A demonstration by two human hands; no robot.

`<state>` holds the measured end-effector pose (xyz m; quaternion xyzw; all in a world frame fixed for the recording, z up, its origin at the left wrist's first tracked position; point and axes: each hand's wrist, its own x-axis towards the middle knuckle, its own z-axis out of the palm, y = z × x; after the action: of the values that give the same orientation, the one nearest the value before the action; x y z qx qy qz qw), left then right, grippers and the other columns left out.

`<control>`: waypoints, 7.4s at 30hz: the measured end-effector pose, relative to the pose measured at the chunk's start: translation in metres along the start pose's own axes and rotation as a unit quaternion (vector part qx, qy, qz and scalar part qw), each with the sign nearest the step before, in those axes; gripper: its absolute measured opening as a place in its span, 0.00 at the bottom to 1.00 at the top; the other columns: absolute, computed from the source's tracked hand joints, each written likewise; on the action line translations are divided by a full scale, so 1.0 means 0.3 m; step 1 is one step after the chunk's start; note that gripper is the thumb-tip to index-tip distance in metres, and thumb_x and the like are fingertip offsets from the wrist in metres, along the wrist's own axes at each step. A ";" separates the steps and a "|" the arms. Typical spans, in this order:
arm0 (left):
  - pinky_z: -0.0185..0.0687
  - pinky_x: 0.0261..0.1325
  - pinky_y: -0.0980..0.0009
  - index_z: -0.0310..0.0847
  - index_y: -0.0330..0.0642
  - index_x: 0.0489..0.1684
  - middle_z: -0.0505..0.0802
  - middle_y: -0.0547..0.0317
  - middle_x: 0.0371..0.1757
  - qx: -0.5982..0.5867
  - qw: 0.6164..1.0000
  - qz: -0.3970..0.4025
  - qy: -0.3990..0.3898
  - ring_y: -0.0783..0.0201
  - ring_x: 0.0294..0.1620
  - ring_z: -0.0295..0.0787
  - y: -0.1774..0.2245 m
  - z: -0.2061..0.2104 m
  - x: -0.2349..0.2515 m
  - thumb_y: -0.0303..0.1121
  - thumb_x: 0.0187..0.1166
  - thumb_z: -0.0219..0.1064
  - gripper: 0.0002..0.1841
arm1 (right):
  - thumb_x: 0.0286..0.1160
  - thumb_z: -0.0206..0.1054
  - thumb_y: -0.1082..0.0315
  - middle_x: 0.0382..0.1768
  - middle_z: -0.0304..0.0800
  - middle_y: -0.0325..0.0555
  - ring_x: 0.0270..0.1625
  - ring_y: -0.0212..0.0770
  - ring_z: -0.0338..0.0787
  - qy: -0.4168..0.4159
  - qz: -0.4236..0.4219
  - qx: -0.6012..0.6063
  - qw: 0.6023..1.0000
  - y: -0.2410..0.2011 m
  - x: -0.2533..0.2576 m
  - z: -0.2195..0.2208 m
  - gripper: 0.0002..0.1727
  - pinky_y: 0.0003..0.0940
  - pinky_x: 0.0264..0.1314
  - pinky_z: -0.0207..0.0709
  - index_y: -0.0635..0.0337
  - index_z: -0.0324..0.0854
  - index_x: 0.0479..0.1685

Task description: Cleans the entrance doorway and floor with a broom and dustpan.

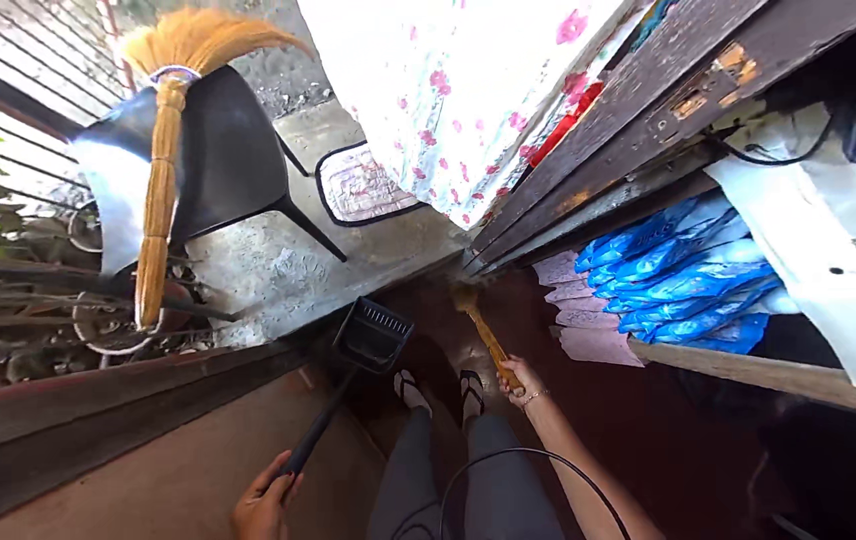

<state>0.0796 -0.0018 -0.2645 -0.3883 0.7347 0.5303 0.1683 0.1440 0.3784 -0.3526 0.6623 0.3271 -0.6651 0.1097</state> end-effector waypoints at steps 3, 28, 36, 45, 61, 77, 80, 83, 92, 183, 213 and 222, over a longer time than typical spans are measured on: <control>0.87 0.43 0.73 0.79 0.23 0.59 0.88 0.46 0.54 0.036 0.999 0.001 -0.017 0.68 0.39 0.87 0.024 -0.031 0.060 0.10 0.75 0.54 0.16 | 0.89 0.50 0.72 0.25 0.69 0.39 0.14 0.27 0.66 -0.024 -0.017 0.030 0.999 -0.046 -0.009 0.052 0.23 0.19 0.12 0.61 0.57 0.59 0.81; 0.85 0.44 0.75 0.77 0.19 0.61 0.88 0.45 0.50 0.180 0.982 0.001 -0.052 0.71 0.37 0.84 0.027 -0.087 0.079 0.09 0.75 0.56 0.17 | 0.84 0.59 0.75 0.45 0.80 0.52 0.28 0.38 0.75 -0.074 0.033 -0.213 0.974 0.101 0.170 0.128 0.32 0.33 0.30 0.71 0.54 0.60 0.88; 0.84 0.49 0.68 0.83 0.23 0.59 0.88 0.38 0.58 0.250 0.961 0.053 -0.109 0.63 0.43 0.85 0.003 0.067 0.161 0.10 0.74 0.59 0.16 | 0.87 0.56 0.73 0.33 0.75 0.44 0.19 0.32 0.71 -0.029 0.046 -0.140 0.989 0.074 0.070 -0.223 0.30 0.26 0.20 0.67 0.51 0.58 0.88; 0.80 0.65 0.49 0.86 0.28 0.61 0.90 0.34 0.62 0.414 0.879 0.107 -0.212 0.44 0.58 0.88 0.151 0.491 0.234 0.16 0.77 0.59 0.17 | 0.84 0.60 0.72 0.62 0.81 0.63 0.41 0.50 0.85 0.089 -0.009 -0.388 0.917 -0.134 0.057 -0.334 0.39 0.44 0.42 0.79 0.47 0.48 0.94; 0.71 0.77 0.47 0.88 0.36 0.63 0.89 0.38 0.68 0.523 0.823 0.085 -0.205 0.44 0.74 0.82 0.239 0.837 0.182 0.23 0.83 0.59 0.16 | 0.78 0.63 0.78 0.73 0.77 0.65 0.56 0.59 0.88 -0.116 -0.019 -0.429 0.896 0.123 -0.054 -0.208 0.37 0.53 0.55 0.81 0.52 0.59 0.90; 0.76 0.72 0.47 0.87 0.33 0.62 0.90 0.38 0.66 0.439 0.876 0.065 -0.189 0.44 0.68 0.86 0.213 0.635 0.296 0.19 0.81 0.58 0.17 | 0.81 0.62 0.76 0.63 0.80 0.63 0.38 0.49 0.84 -0.079 -0.024 -0.433 0.898 -0.027 -0.014 -0.091 0.38 0.44 0.39 0.79 0.47 0.54 0.92; 0.81 0.65 0.52 0.87 0.32 0.62 0.90 0.38 0.63 0.395 0.901 0.063 -0.166 0.48 0.59 0.89 0.183 0.574 0.341 0.17 0.80 0.58 0.17 | 0.80 0.61 0.75 0.67 0.81 0.66 0.53 0.58 0.89 -0.037 -0.044 -0.486 0.872 -0.110 0.091 -0.015 0.42 0.52 0.53 0.82 0.48 0.47 0.94; 0.78 0.68 0.51 0.87 0.33 0.62 0.91 0.39 0.64 0.409 0.896 0.069 -0.158 0.47 0.63 0.87 0.172 0.582 0.349 0.18 0.80 0.59 0.17 | 0.76 0.64 0.77 0.78 0.74 0.68 0.72 0.63 0.82 -0.076 -0.043 -0.547 0.832 -0.063 0.171 0.106 0.47 0.58 0.70 0.77 0.53 0.43 0.96; 0.74 0.73 0.48 0.88 0.35 0.62 0.90 0.39 0.65 0.450 0.875 0.063 -0.168 0.44 0.69 0.85 0.207 0.571 0.339 0.20 0.81 0.58 0.17 | 0.81 0.63 0.75 0.72 0.79 0.66 0.59 0.61 0.87 -0.169 -0.018 -0.573 0.802 0.040 -0.002 -0.017 0.39 0.57 0.58 0.79 0.45 0.56 0.92; 0.69 0.79 0.46 0.86 0.33 0.65 0.88 0.37 0.70 0.500 0.852 0.046 -0.150 0.41 0.76 0.80 0.267 0.295 0.455 0.21 0.83 0.59 0.16 | 0.79 0.63 0.77 0.64 0.79 0.60 0.38 0.45 0.82 -0.208 0.027 -0.468 0.859 0.224 0.011 0.346 0.39 0.40 0.38 0.78 0.48 0.56 0.90; 0.73 0.73 0.42 0.76 0.31 0.76 0.83 0.28 0.72 0.443 0.891 0.049 -0.088 0.34 0.72 0.81 0.214 0.150 0.560 0.24 0.81 0.66 0.23 | 0.83 0.60 0.77 0.61 0.78 0.60 0.37 0.44 0.81 -0.012 -0.033 -0.425 0.905 -0.107 -0.019 0.108 0.40 0.39 0.37 0.76 0.48 0.47 0.93; 0.77 0.71 0.41 0.77 0.31 0.75 0.83 0.27 0.72 0.422 0.902 0.047 -0.077 0.33 0.71 0.82 0.216 0.110 0.571 0.24 0.82 0.66 0.22 | 0.79 0.63 0.76 0.68 0.78 0.61 0.45 0.49 0.85 -0.181 0.019 -0.475 0.861 0.178 0.035 0.358 0.41 0.44 0.45 0.79 0.46 0.52 0.92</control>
<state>-0.0842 -0.0301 -0.3480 -0.2038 0.8921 0.2058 0.3469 0.0869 0.2783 -0.3879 0.4035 0.5652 -0.5352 0.4809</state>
